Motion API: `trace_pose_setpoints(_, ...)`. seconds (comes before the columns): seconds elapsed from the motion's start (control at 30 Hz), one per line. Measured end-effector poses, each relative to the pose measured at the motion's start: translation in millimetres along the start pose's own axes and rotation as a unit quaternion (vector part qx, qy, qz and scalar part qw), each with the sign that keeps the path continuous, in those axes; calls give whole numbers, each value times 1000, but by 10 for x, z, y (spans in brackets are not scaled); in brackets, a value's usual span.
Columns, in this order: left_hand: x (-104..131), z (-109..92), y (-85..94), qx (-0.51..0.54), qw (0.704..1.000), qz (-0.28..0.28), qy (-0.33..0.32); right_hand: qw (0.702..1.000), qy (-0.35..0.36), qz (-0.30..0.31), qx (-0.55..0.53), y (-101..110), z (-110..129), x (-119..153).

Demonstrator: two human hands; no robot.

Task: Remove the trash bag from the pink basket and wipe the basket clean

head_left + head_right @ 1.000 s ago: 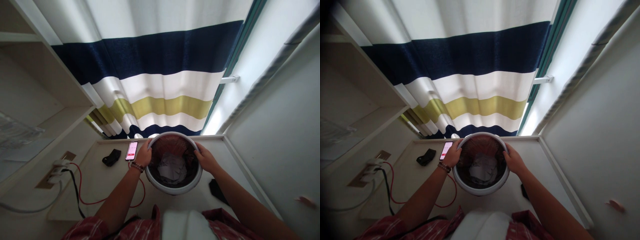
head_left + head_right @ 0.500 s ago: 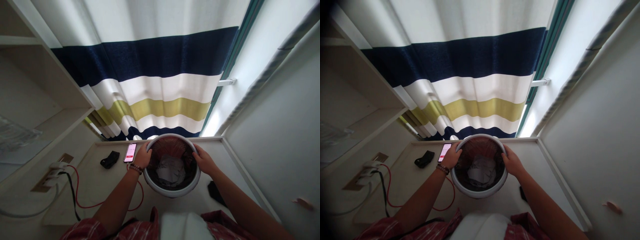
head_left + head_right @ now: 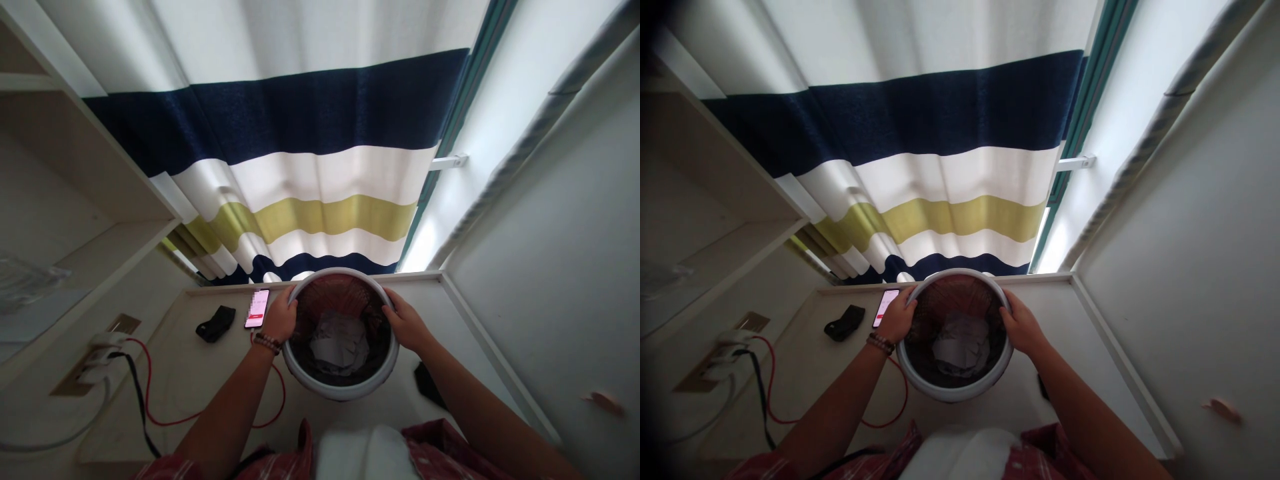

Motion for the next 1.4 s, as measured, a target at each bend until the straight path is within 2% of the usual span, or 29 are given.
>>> trace_pose_setpoints(0.27, 8, -2, 4, -3, 1000, 2, 6, 1000, -4, -3, 9, 4, -21, 5)
trace_pose_setpoints(0.63, -34, -30, 18, 2, 1000, 25, 10, 997, -6, 17, 80, 37, 83, -7)
trace_pose_setpoints(1.4, -100, -21, 20, -17, 998, 57, 20, 989, -8, 26, 144, 97, 173, -51)
Point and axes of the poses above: each hand's wrist, its own x-axis away from the middle knuckle, its own y-axis out of the back of the hand, z = x × y, the point moved 9 cm from there along -x, towards the middle knuckle, and after that the axes turned 2 degrees about -y, right-handed, at the moved point
